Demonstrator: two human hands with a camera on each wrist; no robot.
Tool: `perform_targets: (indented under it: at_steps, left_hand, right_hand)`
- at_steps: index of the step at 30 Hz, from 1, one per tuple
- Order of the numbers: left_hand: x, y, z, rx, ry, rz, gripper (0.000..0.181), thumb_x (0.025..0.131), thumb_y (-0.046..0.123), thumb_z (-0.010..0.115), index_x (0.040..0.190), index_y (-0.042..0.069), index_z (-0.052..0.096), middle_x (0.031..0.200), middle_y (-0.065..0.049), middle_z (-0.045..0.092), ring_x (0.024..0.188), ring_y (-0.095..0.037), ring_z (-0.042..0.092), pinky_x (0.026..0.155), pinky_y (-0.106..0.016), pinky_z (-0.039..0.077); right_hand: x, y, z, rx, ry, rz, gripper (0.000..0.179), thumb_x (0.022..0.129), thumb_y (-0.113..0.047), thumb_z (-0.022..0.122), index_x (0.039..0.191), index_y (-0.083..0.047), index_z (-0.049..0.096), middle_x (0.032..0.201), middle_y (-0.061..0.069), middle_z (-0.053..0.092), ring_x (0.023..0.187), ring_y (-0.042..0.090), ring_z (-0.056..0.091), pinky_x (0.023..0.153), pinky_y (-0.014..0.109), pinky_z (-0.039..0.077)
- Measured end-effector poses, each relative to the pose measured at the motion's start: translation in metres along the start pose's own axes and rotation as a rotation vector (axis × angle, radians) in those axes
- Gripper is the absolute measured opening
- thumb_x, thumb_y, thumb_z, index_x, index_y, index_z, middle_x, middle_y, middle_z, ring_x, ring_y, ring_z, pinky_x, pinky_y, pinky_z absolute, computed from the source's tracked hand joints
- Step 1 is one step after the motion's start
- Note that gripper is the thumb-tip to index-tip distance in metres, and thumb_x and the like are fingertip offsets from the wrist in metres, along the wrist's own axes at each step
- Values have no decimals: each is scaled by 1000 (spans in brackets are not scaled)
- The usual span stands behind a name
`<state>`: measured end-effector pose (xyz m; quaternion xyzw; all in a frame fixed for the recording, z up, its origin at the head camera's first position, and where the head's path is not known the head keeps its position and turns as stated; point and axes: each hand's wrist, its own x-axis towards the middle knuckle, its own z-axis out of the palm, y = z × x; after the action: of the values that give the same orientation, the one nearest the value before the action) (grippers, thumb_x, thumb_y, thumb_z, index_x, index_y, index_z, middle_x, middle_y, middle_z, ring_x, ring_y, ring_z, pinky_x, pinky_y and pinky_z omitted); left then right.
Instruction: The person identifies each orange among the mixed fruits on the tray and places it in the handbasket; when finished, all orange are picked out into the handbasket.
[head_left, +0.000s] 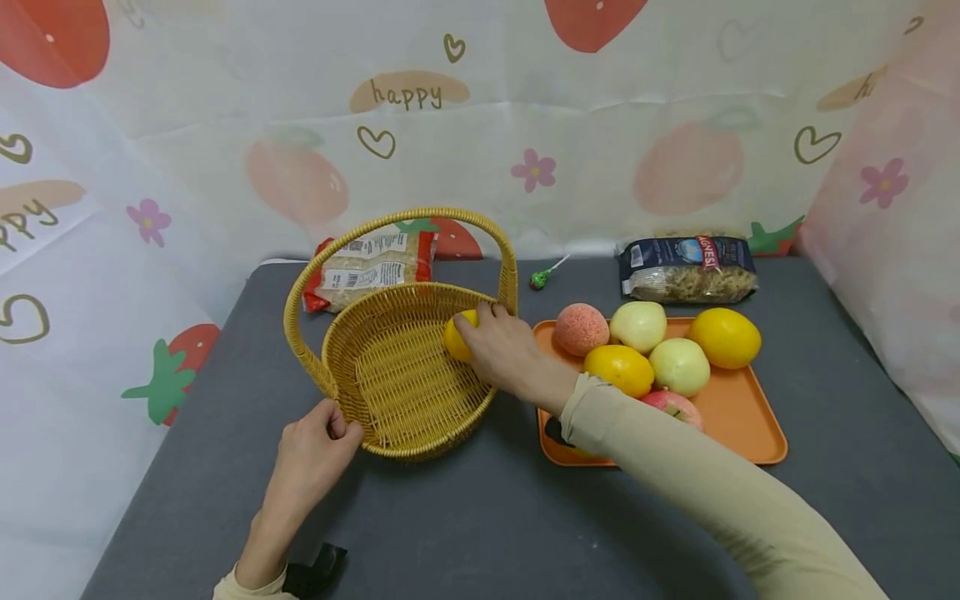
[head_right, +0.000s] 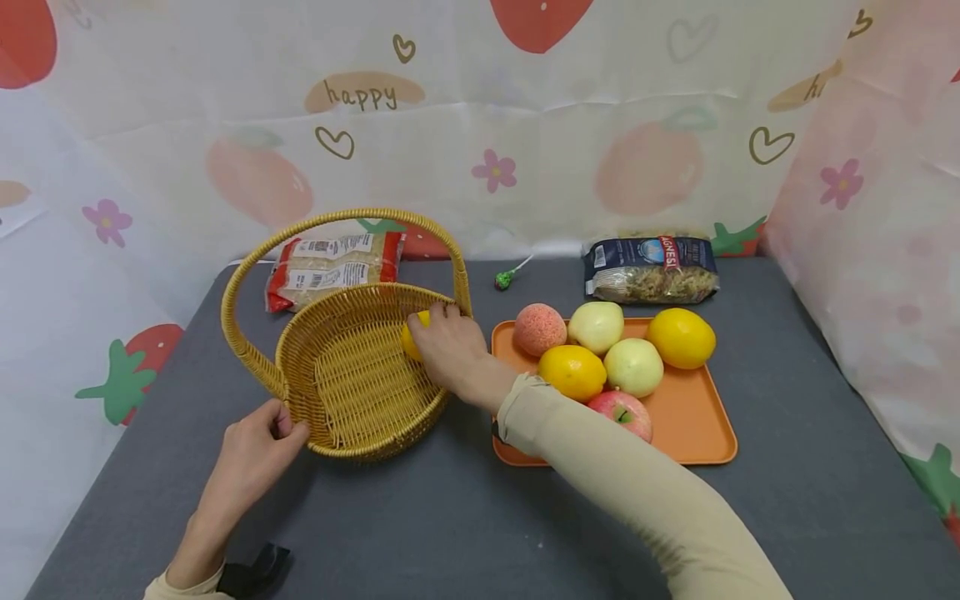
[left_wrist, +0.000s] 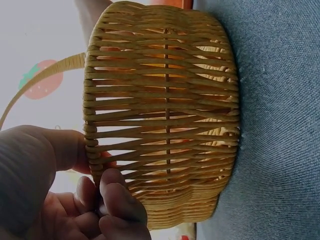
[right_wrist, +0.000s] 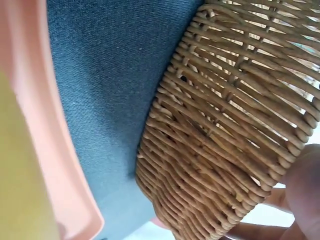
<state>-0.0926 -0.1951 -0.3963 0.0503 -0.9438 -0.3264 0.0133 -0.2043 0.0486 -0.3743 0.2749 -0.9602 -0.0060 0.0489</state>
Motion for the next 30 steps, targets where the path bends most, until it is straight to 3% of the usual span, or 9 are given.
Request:
perform_targets:
  at_steps: [11, 20, 25, 30]
  left_hand:
    - [0, 1, 0, 2, 7, 8, 15, 86, 10, 53, 73, 11, 45, 59, -1, 41, 46, -14, 37, 48, -26, 31]
    - [-1, -2, 3, -2, 2, 16, 15, 86, 10, 52, 73, 11, 45, 60, -1, 41, 46, -13, 37, 49, -26, 31]
    - [-2, -4, 2, -6, 14, 44, 16, 88, 11, 53, 75, 11, 45, 60, -1, 41, 45, -11, 36, 49, -26, 31]
    - [-2, -4, 1, -1, 25, 62, 16, 88, 11, 53, 74, 11, 45, 60, -2, 41, 45, -11, 36, 49, -26, 31]
  right_hand:
    - [1, -1, -4, -11, -32, 3, 44, 95, -16, 55, 139, -14, 50, 120, 23, 58, 101, 37, 60, 69, 46, 57]
    - [-4, 3, -13, 52, -110, 22, 51, 95, -20, 55, 145, -17, 45, 136, 21, 52, 116, 38, 56, 80, 47, 56]
    - [-23, 15, -24, 100, -6, -56, 46, 93, -20, 59, 138, -13, 52, 135, 17, 55, 114, 34, 59, 82, 42, 56]
    - [-58, 34, -36, 155, 130, -159, 40, 89, -19, 66, 127, -9, 60, 125, 14, 61, 105, 28, 63, 79, 37, 56]
